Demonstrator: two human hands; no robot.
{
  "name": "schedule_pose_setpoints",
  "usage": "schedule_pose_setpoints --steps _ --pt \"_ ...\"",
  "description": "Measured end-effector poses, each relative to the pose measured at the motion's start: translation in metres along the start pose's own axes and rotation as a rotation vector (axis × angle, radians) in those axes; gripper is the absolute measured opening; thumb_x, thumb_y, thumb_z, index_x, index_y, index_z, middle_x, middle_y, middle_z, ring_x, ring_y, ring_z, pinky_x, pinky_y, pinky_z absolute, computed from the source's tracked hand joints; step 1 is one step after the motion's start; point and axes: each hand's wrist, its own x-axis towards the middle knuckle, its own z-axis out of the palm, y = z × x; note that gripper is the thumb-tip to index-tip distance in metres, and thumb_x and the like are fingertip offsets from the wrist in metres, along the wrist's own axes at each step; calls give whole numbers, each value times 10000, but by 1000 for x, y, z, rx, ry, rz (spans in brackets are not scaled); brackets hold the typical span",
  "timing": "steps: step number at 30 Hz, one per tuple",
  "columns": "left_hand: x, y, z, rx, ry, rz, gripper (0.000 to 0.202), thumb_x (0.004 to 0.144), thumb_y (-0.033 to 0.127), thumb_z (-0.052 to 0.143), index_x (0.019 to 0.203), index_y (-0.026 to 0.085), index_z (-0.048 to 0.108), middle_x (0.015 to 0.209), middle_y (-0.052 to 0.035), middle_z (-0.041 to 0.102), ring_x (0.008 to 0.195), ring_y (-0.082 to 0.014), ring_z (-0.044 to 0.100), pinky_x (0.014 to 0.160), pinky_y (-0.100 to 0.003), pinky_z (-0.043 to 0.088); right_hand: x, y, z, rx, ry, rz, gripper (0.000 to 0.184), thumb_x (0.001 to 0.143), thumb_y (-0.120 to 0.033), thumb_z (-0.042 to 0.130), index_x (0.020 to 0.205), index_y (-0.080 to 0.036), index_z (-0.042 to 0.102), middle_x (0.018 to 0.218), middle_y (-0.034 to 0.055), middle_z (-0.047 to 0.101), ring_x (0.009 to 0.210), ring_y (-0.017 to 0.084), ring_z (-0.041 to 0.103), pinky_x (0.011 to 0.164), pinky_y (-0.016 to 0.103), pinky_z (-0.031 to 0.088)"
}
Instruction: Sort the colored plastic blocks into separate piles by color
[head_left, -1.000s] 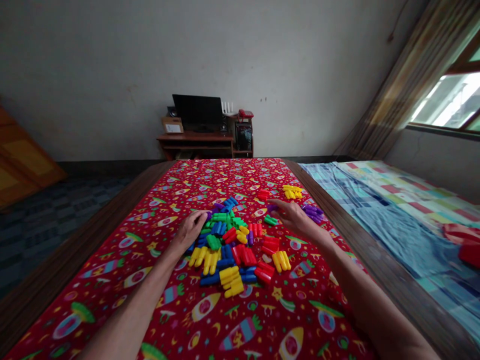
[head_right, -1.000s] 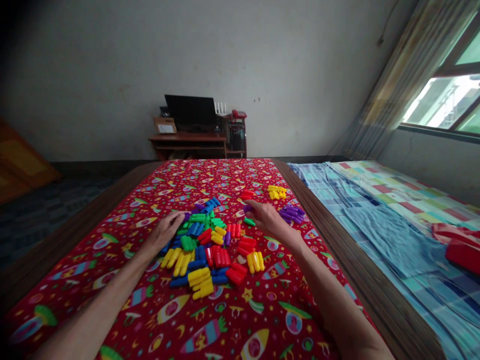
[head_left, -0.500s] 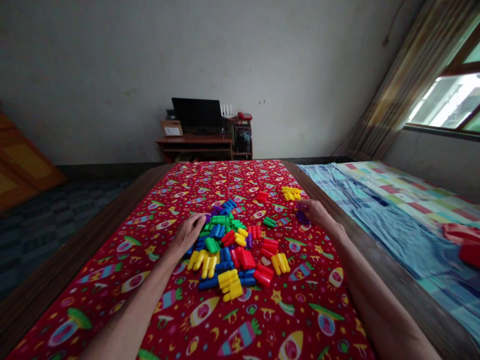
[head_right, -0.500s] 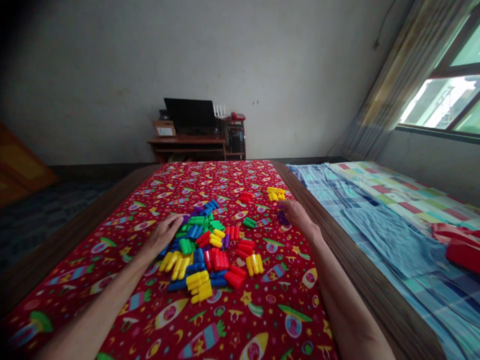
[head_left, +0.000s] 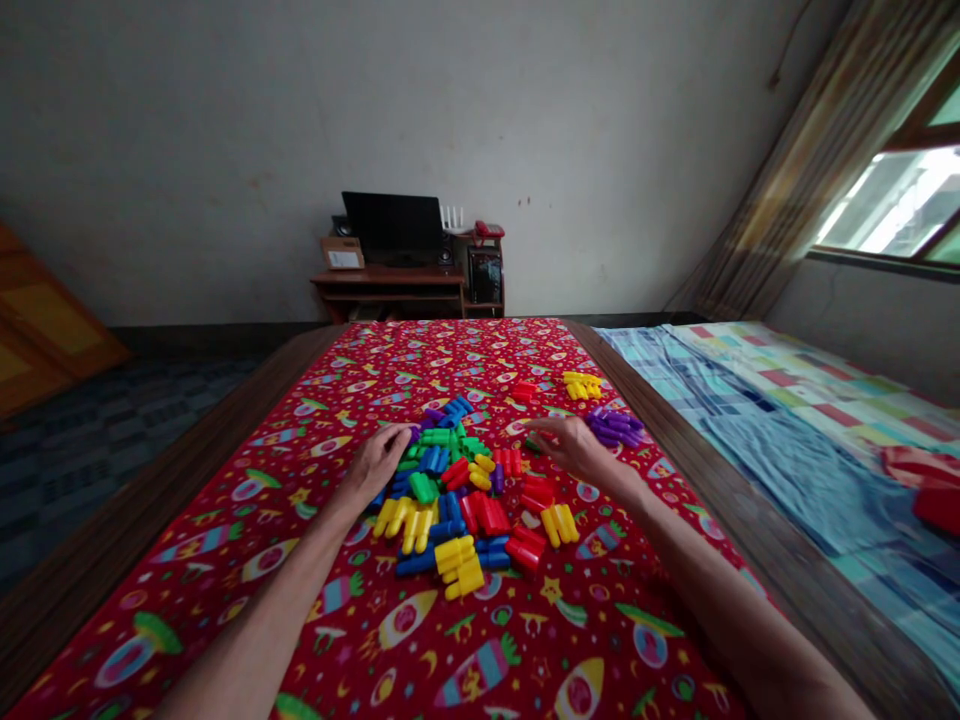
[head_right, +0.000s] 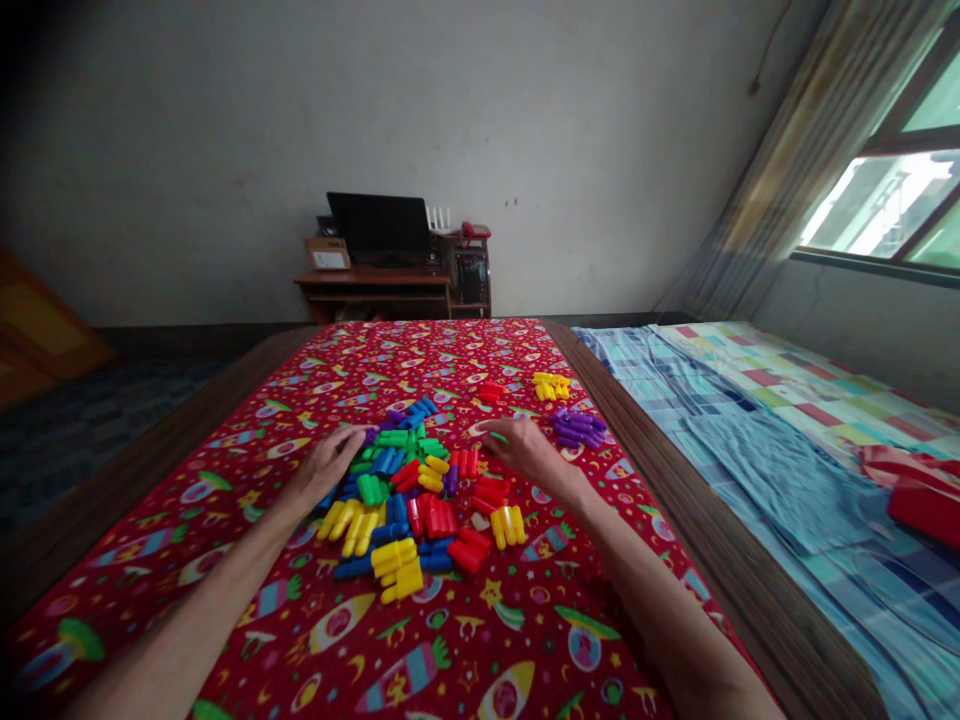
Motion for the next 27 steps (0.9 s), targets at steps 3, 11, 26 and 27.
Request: schedule_pose_setpoints --steps 3,11,26,27 --pt "1 -2 1 2 13 3 586 827 638 372 996 172 684 1121 -108 708 1058 -277 639 968 -389 498 8 -35 30 10 -207 -226 248 902 -148 517 1101 -169 664 1042 110 693 1031 201 609 911 326 462" --pt "4 -12 6 -17 1 22 560 835 602 371 992 157 673 1106 -118 703 1039 -272 639 969 -408 493 1 -44 36 -117 -237 -117 315 908 -361 600 1150 -163 641 1035 123 680 942 214 602 832 322 454" --pt "-38 100 30 56 -181 314 440 904 490 490 1160 176 661 1117 -109 713 1067 -254 648 929 -355 503 12 -48 42 990 313 421 428 753 -575 664 903 -174 645 755 27 660 690 156 576 647 264 456" --pt "-44 105 38 67 -203 251 463 880 505 531 1179 173 653 1087 -113 724 1036 -264 663 884 -352 519 11 -53 41 1011 333 412 414 757 -566 666 903 -180 647 771 27 667 712 160 586 674 270 466"
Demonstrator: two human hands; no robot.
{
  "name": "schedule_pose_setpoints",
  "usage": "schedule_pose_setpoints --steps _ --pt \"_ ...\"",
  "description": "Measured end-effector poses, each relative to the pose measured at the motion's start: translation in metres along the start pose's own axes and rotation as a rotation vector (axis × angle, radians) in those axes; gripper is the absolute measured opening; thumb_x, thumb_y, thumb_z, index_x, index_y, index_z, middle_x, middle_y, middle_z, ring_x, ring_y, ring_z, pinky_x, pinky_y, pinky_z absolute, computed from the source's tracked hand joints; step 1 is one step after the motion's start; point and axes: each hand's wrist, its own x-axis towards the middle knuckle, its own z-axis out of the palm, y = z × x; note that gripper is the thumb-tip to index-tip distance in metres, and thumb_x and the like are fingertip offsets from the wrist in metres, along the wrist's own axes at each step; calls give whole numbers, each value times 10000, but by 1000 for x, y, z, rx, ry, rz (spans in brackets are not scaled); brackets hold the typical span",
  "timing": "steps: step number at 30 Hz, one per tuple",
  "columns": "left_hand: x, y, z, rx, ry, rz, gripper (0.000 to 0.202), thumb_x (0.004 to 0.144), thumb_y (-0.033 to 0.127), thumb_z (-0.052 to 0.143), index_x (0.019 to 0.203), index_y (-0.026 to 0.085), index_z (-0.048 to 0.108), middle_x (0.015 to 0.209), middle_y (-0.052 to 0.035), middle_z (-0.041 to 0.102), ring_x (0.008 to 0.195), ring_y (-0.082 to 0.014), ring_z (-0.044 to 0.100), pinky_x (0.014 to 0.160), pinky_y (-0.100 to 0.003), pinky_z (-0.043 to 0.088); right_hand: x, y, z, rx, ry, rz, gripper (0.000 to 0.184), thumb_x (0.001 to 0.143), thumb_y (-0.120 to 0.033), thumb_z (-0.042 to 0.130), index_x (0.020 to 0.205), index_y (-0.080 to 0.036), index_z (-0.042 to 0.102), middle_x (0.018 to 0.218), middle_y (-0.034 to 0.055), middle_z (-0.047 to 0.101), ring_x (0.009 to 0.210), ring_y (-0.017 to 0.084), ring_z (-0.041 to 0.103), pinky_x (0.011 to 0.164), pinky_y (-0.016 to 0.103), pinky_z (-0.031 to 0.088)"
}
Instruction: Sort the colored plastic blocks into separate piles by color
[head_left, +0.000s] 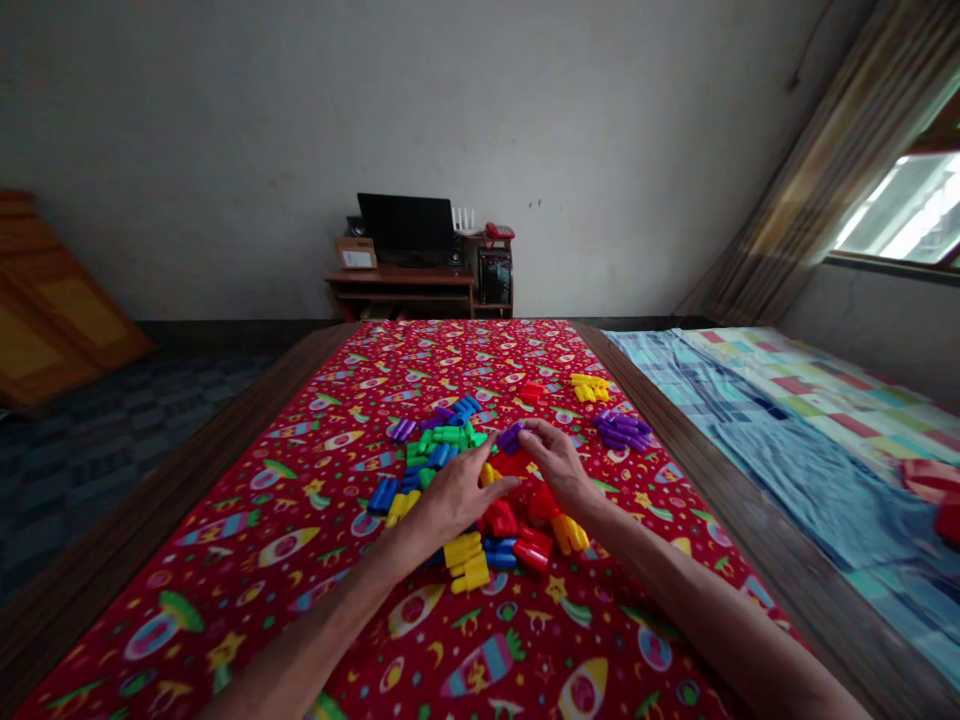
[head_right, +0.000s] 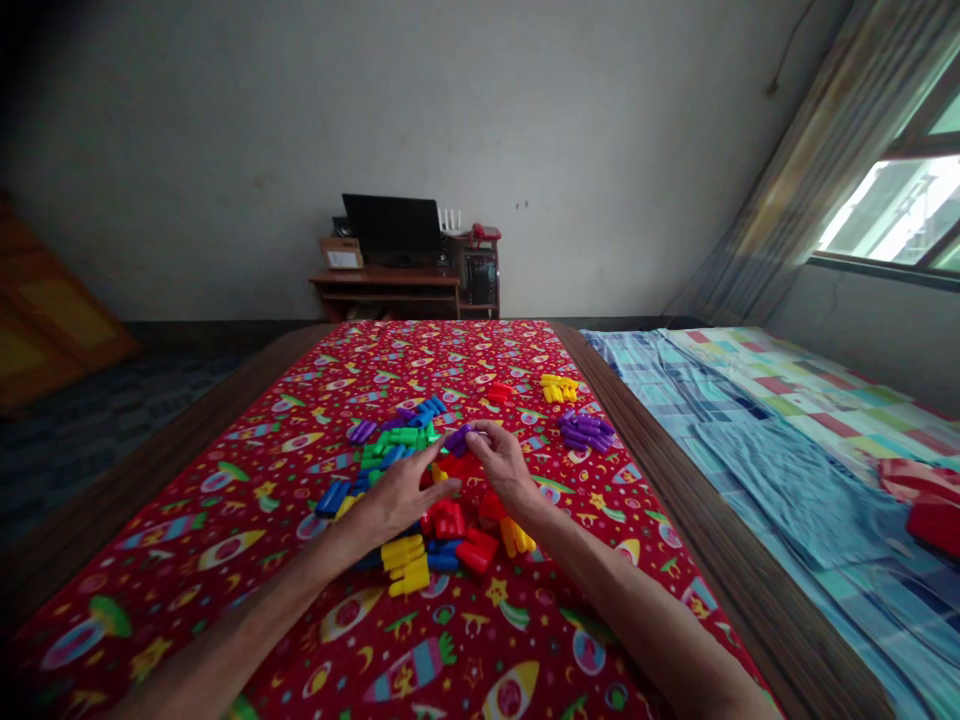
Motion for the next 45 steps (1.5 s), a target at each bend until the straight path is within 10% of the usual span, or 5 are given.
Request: schedule_pose_setpoints --steps 10,16,22,34,45 --pt "1 -11 -1 208 -12 79 109 839 289 640 881 203 694 856 -68 724 892 -244 667 850 -338 498 28 -39 -64 -543 155 -204 289 850 -414 539 857 -182 711 794 40 697 748 175 619 718 278 454" --pt "13 -40 -18 146 4 75 257 812 296 597 1037 200 678 1029 -74 702 971 -237 655 882 -352 521 29 -72 -169 -1268 -65 194 206 754 -208 588 825 -157 775 708 33 718 663 167 631 625 242 410" --pt "20 -89 -41 276 239 76 357 871 359 454 1105 166 640 1137 -120 619 1110 -264 586 1010 -420 468 23 -54 -199 -1349 -148 359 229 701 -113 599 837 -146 780 748 43 736 718 180 673 609 217 439" --pt "3 -169 -49 369 207 -131 322 803 293 428 960 200 692 956 -107 688 941 -271 647 893 -391 520 20 -72 -153 -1524 213 109 291 906 -270 461 977 -173 726 899 109 732 790 194 653 613 248 381" --pt "7 -140 -42 255 178 -118 448 738 217 444 1116 155 676 1159 -121 691 1091 -269 628 993 -429 480 3 -52 -48 -1196 -305 -267 248 901 -228 467 787 -158 675 597 15 582 510 101 416 535 246 242"
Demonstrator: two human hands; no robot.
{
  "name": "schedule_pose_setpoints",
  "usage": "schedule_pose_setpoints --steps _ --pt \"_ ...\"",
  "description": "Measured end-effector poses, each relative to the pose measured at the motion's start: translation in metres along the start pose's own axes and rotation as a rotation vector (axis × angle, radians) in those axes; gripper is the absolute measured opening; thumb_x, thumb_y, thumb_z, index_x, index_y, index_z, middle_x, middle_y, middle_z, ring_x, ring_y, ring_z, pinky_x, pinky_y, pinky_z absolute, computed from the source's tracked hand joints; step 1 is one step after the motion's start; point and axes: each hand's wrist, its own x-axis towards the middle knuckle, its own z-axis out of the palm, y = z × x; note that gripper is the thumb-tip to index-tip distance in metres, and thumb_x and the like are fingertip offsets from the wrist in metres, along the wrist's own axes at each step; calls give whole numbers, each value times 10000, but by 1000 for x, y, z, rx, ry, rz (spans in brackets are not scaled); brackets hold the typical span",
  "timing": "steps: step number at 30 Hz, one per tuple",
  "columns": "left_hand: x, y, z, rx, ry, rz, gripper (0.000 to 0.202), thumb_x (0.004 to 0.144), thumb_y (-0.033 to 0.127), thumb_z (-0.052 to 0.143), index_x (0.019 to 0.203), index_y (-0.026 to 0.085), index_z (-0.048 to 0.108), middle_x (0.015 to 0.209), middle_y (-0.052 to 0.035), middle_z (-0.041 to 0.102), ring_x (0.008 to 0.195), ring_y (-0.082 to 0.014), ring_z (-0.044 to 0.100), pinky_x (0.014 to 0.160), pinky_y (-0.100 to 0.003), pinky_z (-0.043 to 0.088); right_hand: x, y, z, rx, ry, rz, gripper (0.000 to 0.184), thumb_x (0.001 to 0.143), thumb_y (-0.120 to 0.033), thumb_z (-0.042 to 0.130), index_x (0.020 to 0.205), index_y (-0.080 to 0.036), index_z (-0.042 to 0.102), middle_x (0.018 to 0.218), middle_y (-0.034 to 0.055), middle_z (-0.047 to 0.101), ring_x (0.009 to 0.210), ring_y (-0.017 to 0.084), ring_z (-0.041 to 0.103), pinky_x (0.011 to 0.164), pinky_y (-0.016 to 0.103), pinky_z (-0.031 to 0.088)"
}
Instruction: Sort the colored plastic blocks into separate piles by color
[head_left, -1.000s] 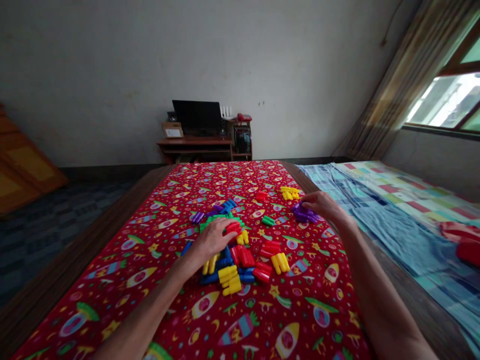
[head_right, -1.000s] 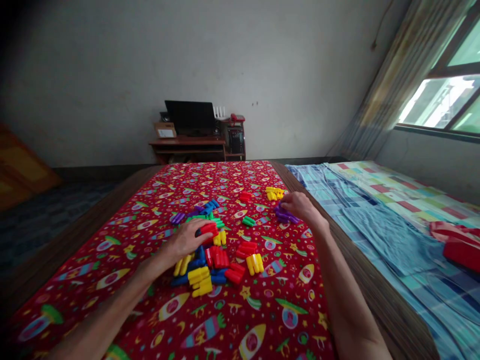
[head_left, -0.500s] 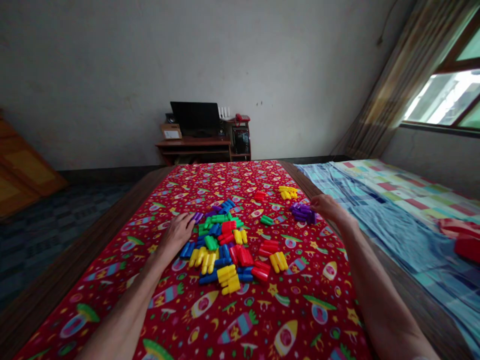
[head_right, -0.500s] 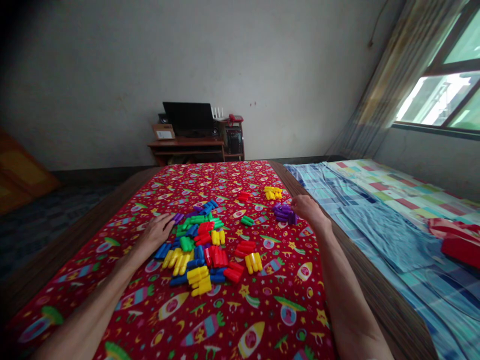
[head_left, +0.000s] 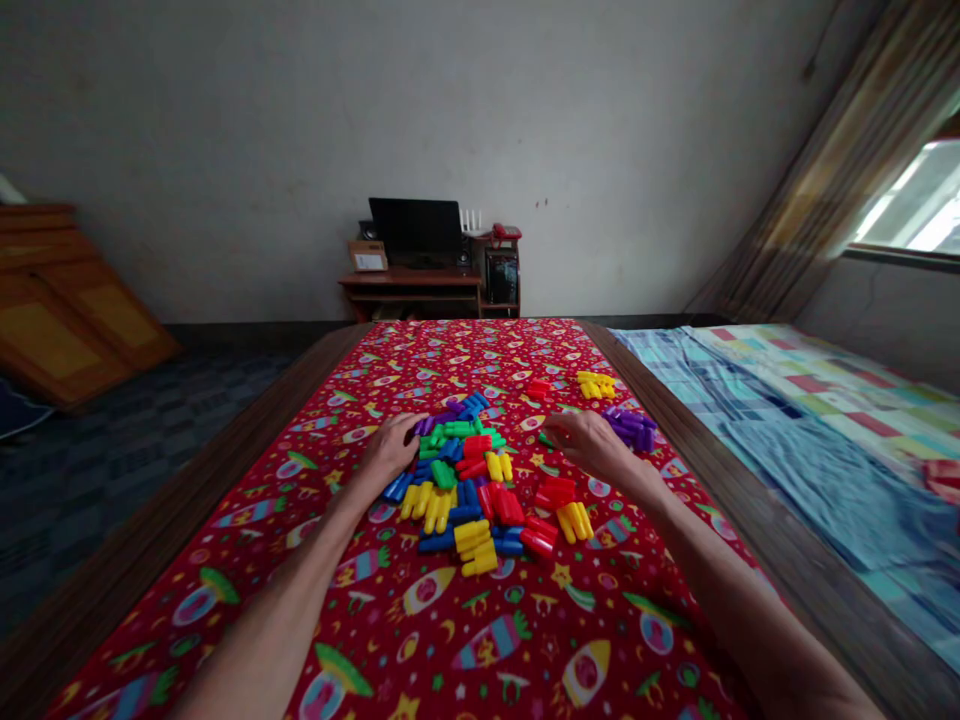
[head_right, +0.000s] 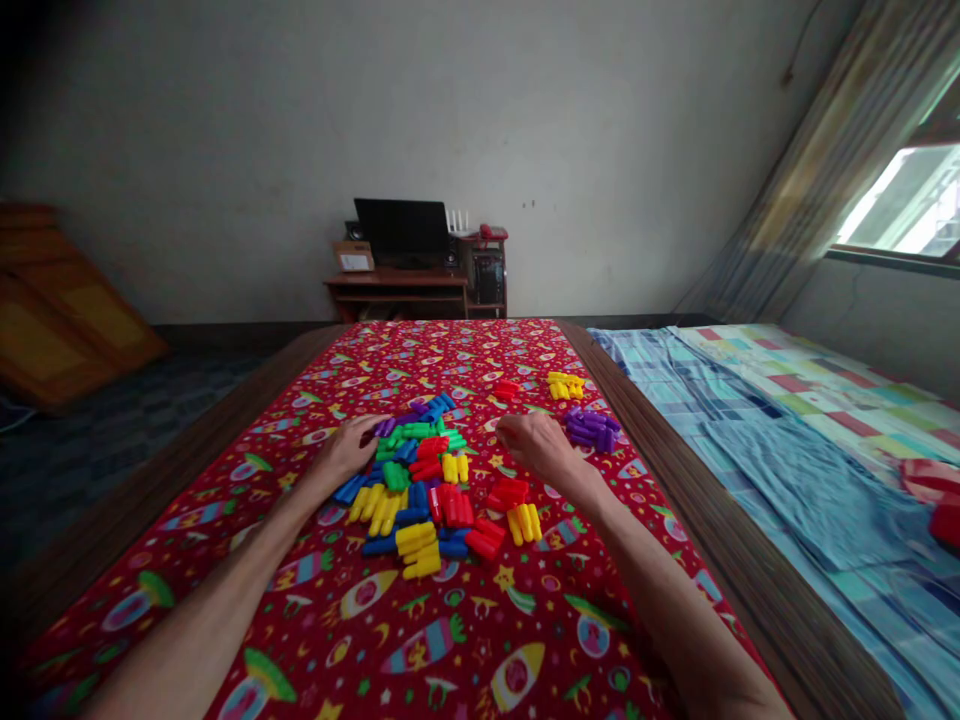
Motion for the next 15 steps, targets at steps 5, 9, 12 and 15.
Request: schedule_pose_setpoints --steps 5,9,12,15 --pt "6 25 -23 -205 74 -166 440 774 349 519 1140 145 656 1095 -106 719 905 -239 693 827 -361 563 -4 -11 9 150 24 -56 245 913 -250 480 918 -163 709 683 49 663 563 129 530 571 236 345" --pt "2 81 -25 -497 -114 20 525 767 424 614 1227 173 588 1148 -102 703 1045 -244 668 878 -357 548 -4 -22 10 385 168 -142 391 904 -375 545 1248 -208 621 1112 118 701 954 225 656 807 319 484" --pt "-9 120 -11 -681 -275 24 673 750 449 670 1327 170 465 1160 -132 697 986 -240 693 822 -351 564 -2 -27 18 475 115 -281 443 887 -379 585 1304 -232 581 1245 122 648 1131 249 606 912 369 481" --pt "-19 137 0 -780 -378 -19 702 800 520 628 1365 170 401 1113 -126 718 945 -233 705 791 -344 565 1 -26 26 443 42 -314 277 934 -334 518 1141 -225 666 1028 96 720 908 204 667 800 312 503"
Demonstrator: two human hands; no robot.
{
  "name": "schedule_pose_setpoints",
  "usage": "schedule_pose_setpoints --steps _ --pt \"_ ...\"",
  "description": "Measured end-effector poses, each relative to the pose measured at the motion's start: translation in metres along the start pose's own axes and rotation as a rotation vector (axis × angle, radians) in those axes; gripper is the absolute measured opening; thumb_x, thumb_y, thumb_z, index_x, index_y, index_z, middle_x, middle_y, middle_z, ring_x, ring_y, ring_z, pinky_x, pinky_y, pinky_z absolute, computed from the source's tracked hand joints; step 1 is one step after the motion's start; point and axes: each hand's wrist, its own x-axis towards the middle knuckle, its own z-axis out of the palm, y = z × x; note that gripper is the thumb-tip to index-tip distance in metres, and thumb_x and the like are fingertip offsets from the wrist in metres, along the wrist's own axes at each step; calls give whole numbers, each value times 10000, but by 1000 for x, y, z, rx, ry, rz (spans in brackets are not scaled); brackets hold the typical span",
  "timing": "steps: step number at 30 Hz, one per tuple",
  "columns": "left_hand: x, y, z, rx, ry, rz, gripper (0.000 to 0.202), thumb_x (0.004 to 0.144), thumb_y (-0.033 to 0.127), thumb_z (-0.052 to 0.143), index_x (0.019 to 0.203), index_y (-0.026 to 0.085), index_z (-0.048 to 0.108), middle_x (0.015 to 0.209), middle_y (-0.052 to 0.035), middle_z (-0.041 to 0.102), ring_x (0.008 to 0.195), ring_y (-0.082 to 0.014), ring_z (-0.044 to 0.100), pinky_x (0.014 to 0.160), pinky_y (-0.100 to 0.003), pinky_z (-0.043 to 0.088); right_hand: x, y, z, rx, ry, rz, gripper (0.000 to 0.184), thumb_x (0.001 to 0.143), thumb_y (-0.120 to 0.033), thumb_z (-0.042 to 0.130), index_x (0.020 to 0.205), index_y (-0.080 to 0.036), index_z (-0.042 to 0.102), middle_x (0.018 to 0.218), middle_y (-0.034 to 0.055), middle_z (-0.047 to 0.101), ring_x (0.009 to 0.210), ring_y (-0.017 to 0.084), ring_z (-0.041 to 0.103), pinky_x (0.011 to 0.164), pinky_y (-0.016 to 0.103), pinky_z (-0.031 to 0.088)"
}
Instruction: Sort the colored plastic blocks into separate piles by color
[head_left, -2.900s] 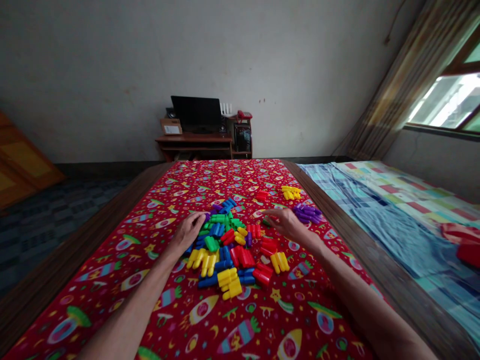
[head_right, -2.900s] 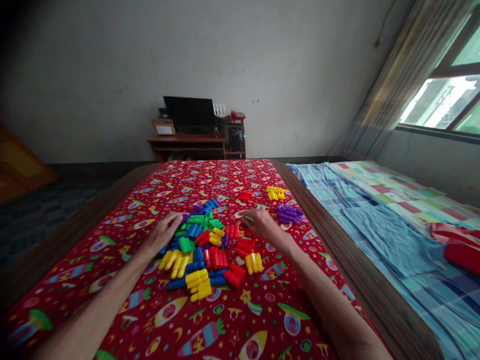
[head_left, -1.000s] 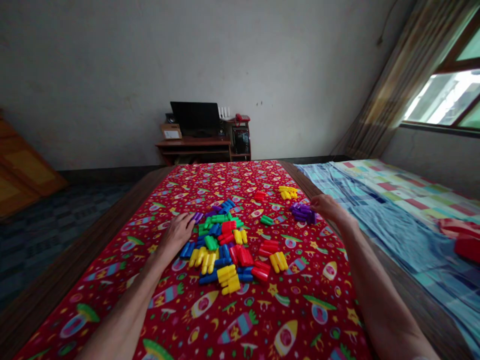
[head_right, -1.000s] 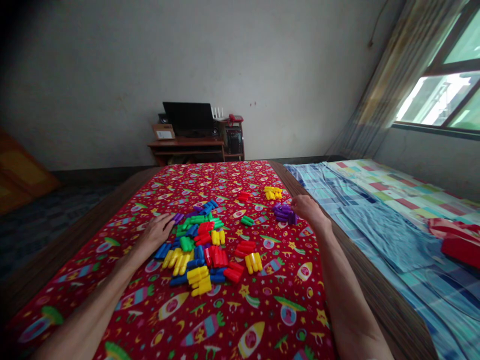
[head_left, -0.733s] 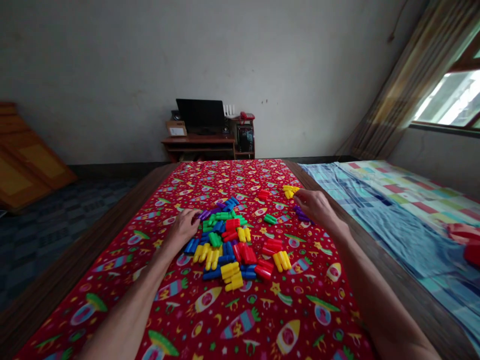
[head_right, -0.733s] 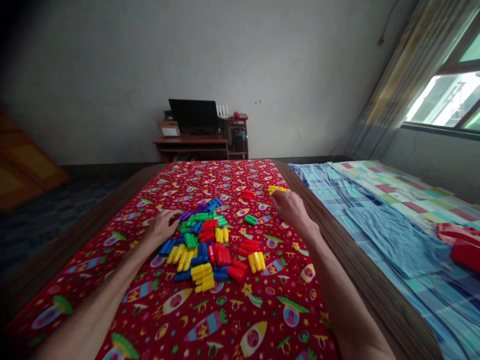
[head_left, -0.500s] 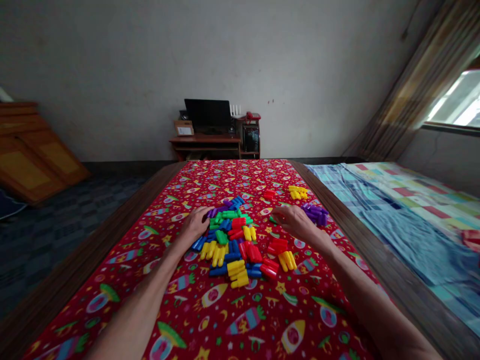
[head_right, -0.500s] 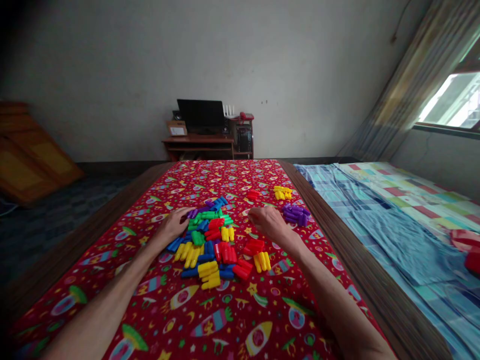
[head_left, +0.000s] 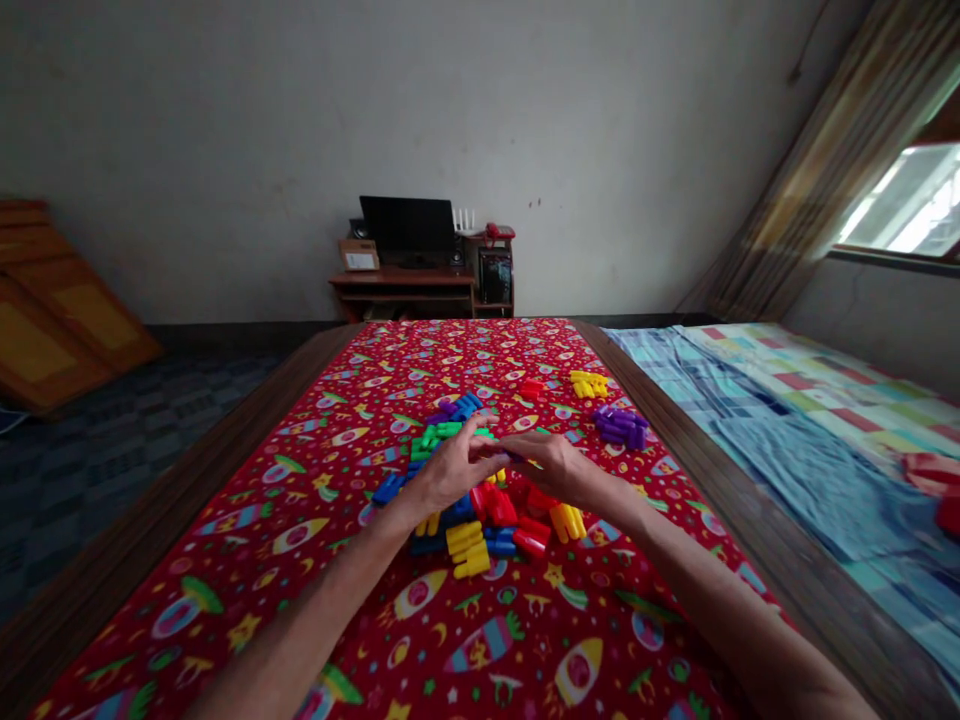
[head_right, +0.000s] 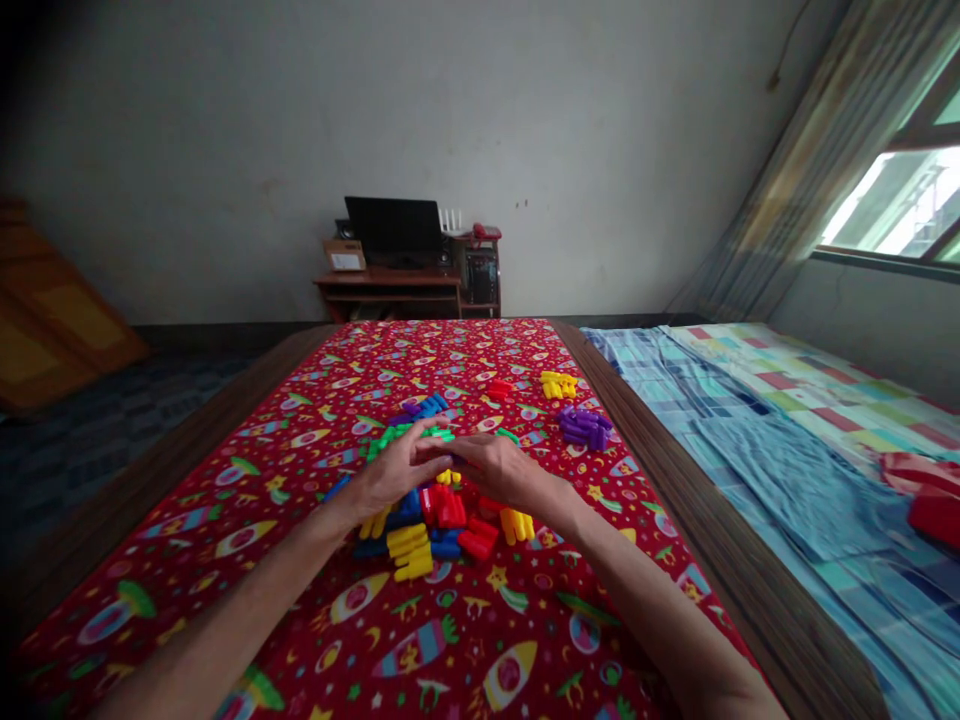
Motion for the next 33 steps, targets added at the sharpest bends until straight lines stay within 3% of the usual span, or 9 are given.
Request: schedule_pose_setpoints --steps 2,4,10,13,16,19,24,29,33 --pt "-2 -2 2 12 16 2 631 868 544 532 1364 175 411 1069 -107 731 942 -226 707 813 -348 559 0 8 -5 -73 17 51 243 945 -328 500 1030 -205 692 887 81 725 761 176 653 715 272 485" --pt "-3 -3 -2 126 61 46 533 911 512 466 1332 185 466 1051 -96 732 974 -229 700 853 -358 549 -2 18 -21 -205 84 161 228 937 -312 507 999 -192 690 866 81 721 746 174 643 700 259 463" --pt "1 -6 -9 543 199 311 285 903 282 439 1060 193 660 1117 -96 704 1078 -224 643 975 -377 500 -34 58 -96 -705 325 740 321 955 -291 415 1026 -156 697 960 141 723 877 222 658 757 284 439" --pt "3 -12 -9 576 208 363 292 911 250 412 1008 195 682 1032 -84 718 1004 -203 660 932 -350 524 -56 71 -117 -772 267 943 409 970 -353 374 989 -146 727 961 168 727 922 236 665 758 291 441" --pt "5 -17 -11 594 219 369 298 907 243 409 982 189 693 994 -84 725 968 -205 667 900 -345 536 -71 80 -124 -811 146 1101 448 961 -401 392 973 -117 738 980 196 721 931 261 676 727 308 448" --pt "5 -18 -16 601 225 353 315 908 252 399 982 188 699 1005 -87 729 954 -205 675 889 -337 539 -79 88 -124 -868 55 1143 437 961 -413 424 1025 -98 720 1026 210 710 960 272 680 731 312 459" --pt "6 -18 -32 616 261 329 322 905 270 394 961 198 703 1020 -80 730 953 -206 677 892 -335 534 -80 94 -122 -853 -85 1049 502 963 -481 434 995 -70 719 949 239 712 940 278 695 733 303 472" --pt "7 -32 -69 661 384 255 341 892 293 384 981 188 696 1073 -90 719 1015 -223 665 940 -362 516 -69 78 -126 -896 -46 1120 472 955 -467 449 1034 -83 713 991 237 704 960 282 686 750 317 485" --pt "7 -61 -97 635 452 39 419 868 335 409 1160 151 645 1168 -113 694 1095 -243 648 967 -373 507 -53 55 -124 -912 29 1131 442 966 -404 397 972 -110 726 983 230 701 905 293 683 694 330 463"
